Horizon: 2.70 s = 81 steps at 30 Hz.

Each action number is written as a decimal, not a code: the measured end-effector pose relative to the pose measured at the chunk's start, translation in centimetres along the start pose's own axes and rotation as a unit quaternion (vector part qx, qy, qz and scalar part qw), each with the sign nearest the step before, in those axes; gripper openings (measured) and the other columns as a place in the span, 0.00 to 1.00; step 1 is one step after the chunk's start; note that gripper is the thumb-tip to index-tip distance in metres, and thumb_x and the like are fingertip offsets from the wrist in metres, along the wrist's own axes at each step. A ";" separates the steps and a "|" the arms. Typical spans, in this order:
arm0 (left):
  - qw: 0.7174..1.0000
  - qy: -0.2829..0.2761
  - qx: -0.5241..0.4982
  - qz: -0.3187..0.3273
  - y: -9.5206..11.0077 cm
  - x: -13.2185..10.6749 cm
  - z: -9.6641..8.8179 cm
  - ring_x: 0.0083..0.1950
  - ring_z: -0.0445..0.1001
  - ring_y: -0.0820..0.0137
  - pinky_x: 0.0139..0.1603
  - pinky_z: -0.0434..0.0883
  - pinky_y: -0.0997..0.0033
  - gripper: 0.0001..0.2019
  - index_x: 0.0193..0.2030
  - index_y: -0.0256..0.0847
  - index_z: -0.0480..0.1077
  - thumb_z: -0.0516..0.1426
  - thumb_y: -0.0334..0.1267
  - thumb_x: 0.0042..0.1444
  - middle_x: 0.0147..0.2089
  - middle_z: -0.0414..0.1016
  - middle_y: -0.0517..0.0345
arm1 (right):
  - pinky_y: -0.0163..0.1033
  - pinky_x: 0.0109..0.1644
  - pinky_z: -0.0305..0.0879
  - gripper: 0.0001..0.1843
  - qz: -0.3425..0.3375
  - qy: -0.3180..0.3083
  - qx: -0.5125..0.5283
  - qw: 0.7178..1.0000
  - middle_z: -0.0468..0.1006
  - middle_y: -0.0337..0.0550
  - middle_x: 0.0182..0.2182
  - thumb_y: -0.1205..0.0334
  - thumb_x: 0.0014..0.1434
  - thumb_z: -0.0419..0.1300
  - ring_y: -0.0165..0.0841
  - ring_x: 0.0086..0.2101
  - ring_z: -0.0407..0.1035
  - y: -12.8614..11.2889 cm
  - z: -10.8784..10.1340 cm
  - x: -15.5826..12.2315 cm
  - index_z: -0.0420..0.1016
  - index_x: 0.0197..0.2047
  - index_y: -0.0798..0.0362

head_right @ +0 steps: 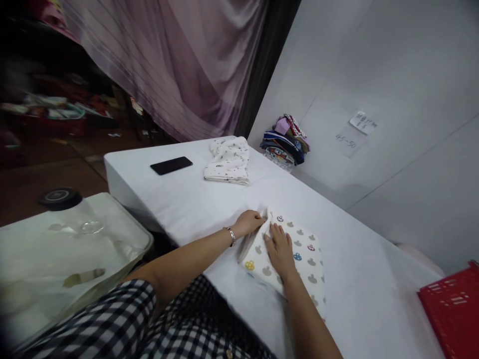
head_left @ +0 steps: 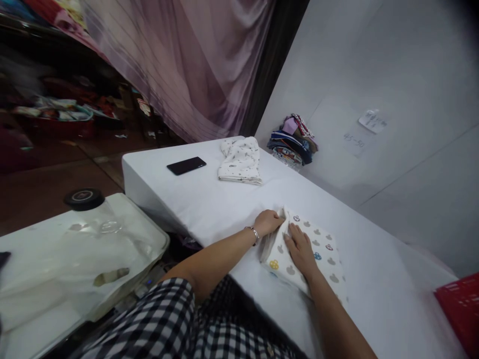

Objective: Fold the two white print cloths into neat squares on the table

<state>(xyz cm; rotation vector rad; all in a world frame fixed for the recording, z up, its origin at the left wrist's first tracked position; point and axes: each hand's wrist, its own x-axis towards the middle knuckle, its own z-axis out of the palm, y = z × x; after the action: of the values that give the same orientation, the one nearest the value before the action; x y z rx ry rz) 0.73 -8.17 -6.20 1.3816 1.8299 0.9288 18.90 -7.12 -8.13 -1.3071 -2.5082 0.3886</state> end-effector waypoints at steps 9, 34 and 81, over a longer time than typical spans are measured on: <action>0.999 -0.025 0.035 -0.002 0.6 -0.1 0.1 0.37 0.74 0.64 0.34 0.65 0.73 0.08 0.29 0.39 0.77 0.58 0.39 0.46 0.34 0.78 0.49 | 0.52 0.65 0.38 0.29 -0.007 0.000 -0.024 1.000 0.53 0.45 0.64 0.46 0.63 0.41 0.37 0.63 0.43 0.0 0.1 0.1 0.58 0.62 0.50; 0.999 -0.018 0.036 -0.034 -0.1 1.4 -0.5 0.36 0.74 0.65 0.34 0.65 0.73 0.24 0.31 0.37 0.76 0.50 0.56 0.53 0.33 0.78 0.49 | 0.54 0.64 0.40 0.27 -0.040 -0.002 -0.096 0.995 0.52 0.45 0.64 0.48 0.64 0.42 0.39 0.63 0.43 -0.4 0.1 0.0 0.58 0.62 0.48; 0.987 -0.139 0.082 -0.006 -1.2 -8.6 -2.1 0.28 0.68 0.71 0.27 0.60 0.73 0.15 0.26 0.37 0.71 0.55 0.49 0.49 0.27 0.73 0.56 | 0.53 0.64 0.37 0.28 -0.012 -0.050 -0.087 0.995 0.49 0.45 0.65 0.49 0.63 0.43 0.38 0.64 0.40 -1.3 -0.9 0.3 0.56 0.63 0.49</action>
<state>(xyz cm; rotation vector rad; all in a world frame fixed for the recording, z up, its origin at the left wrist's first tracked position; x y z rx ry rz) 0.31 -17.08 -5.39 1.5134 1.7278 0.5544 18.06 -7.49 -6.80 -1.3503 -2.6907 0.2399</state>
